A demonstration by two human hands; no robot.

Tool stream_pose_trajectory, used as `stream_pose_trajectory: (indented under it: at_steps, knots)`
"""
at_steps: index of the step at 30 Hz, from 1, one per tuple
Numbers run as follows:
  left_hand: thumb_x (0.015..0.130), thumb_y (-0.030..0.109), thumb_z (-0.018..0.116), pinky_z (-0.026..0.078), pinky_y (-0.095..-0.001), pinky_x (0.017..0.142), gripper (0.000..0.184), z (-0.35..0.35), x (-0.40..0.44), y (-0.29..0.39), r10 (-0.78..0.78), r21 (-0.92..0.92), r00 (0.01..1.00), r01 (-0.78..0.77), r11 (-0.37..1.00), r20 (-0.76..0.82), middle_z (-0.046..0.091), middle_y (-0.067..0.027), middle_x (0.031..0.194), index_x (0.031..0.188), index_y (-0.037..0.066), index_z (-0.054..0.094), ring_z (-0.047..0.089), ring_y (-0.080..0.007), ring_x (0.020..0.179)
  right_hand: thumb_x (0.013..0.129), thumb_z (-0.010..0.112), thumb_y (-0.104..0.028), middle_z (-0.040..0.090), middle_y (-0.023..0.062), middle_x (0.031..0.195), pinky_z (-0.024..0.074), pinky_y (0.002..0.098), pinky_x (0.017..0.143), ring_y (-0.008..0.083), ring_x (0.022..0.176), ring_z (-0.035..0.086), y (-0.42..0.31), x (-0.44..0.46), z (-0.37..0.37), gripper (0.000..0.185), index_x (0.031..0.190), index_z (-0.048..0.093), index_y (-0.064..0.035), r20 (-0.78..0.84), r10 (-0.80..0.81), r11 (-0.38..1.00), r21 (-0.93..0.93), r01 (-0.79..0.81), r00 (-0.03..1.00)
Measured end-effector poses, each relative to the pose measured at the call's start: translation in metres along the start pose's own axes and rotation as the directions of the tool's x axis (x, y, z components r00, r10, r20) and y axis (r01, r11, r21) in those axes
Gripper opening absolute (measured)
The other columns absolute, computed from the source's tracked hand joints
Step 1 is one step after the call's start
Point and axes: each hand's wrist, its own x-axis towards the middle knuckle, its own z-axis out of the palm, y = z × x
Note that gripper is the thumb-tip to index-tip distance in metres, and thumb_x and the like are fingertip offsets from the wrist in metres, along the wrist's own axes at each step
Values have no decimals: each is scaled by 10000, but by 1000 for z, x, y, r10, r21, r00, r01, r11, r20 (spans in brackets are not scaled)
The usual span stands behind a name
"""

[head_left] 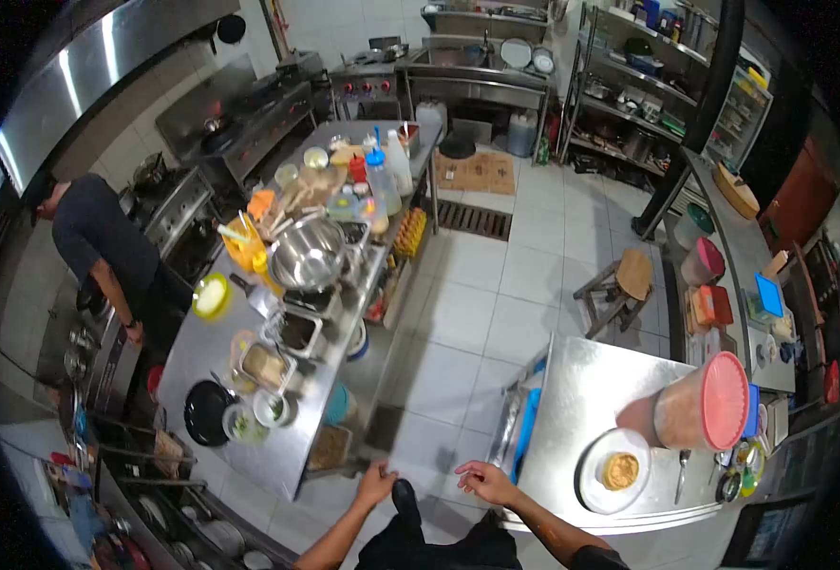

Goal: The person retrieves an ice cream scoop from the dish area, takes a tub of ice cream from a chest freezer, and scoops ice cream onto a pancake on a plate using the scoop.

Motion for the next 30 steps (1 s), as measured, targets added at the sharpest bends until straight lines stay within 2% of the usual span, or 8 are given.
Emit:
stream_pose_trajectory:
  at_steps: [5, 7, 11, 14, 19, 21, 25, 30]
  knots:
    - [846, 403, 745, 533, -402, 825, 529, -32, 71, 4, -7, -73, 992, 16, 997, 128, 713, -151, 966, 1209, 43, 611, 692, -302, 922, 1002, 511, -117, 701, 83, 961, 530, 285, 728, 133, 828, 654, -32, 68, 8, 278, 1245, 585, -5, -46, -14, 998, 53, 16, 999]
    - [848, 417, 737, 525, -387, 869, 522, -35, 108, 39, -4, 24, 990, 1, 1000, 144, 724, -132, 964, 1223, 75, 617, 692, -298, 963, 999, 525, -123, 702, 79, 949, 528, 280, 726, 128, 816, 654, -23, 79, 1, 285, 1250, 584, -2, -126, -36, 994, 93, 48, 991]
    - [867, 407, 723, 521, -382, 872, 507, -14, 221, 93, 83, -2, 956, -86, 996, 281, 725, -128, 967, 1232, 73, 613, 692, -284, 955, 973, 563, -84, 697, 93, 948, 532, 282, 730, 139, 816, 651, -35, 82, -20, 258, 1213, 597, 4, -309, 293, 904, 399, -156, 905]
    - [878, 385, 718, 524, -370, 833, 492, -4, 306, 168, 129, -26, 923, -128, 991, 363, 719, -119, 954, 1233, 62, 609, 687, -253, 919, 978, 579, -124, 722, 86, 966, 520, 255, 678, 121, 816, 672, -38, 103, -68, 291, 1231, 578, 20, -317, 377, 845, 502, -183, 870]
    - [961, 221, 672, 500, -295, 728, 397, 1, 411, 340, 141, -86, 880, -115, 990, 453, 677, -74, 927, 1248, -10, 526, 619, -132, 802, 972, 604, -147, 728, 86, 927, 533, 262, 683, 140, 771, 680, -95, 205, -210, 282, 1195, 584, 25, -494, 327, 900, 424, -105, 806]
    - [940, 251, 685, 504, -313, 723, 431, 11, 462, 387, 177, -131, 890, -134, 982, 421, 683, -89, 915, 1248, -15, 541, 626, -158, 790, 965, 586, -141, 722, 77, 885, 528, 263, 670, 140, 751, 674, -101, 257, -278, 266, 1170, 595, 28, -661, 45, 988, 141, 65, 749]
    - [927, 271, 694, 506, -322, 700, 460, 15, 539, 512, 250, -292, 896, -144, 945, 367, 685, -93, 890, 1239, -37, 555, 631, -167, 763, 968, 549, -136, 708, 78, 886, 528, 271, 671, 133, 754, 664, -264, 357, -413, 242, 1148, 615, 11, -637, -21, 990, 94, 104, 771]
    - [909, 277, 726, 516, -325, 650, 444, 59, 690, 628, 211, -282, 910, -110, 953, 357, 699, -104, 845, 1180, -40, 575, 635, -174, 689, 959, 535, -136, 714, 64, 888, 544, 290, 681, 150, 771, 683, -318, 484, -587, 238, 1126, 640, -3, -490, -141, 988, -120, 94, 860]
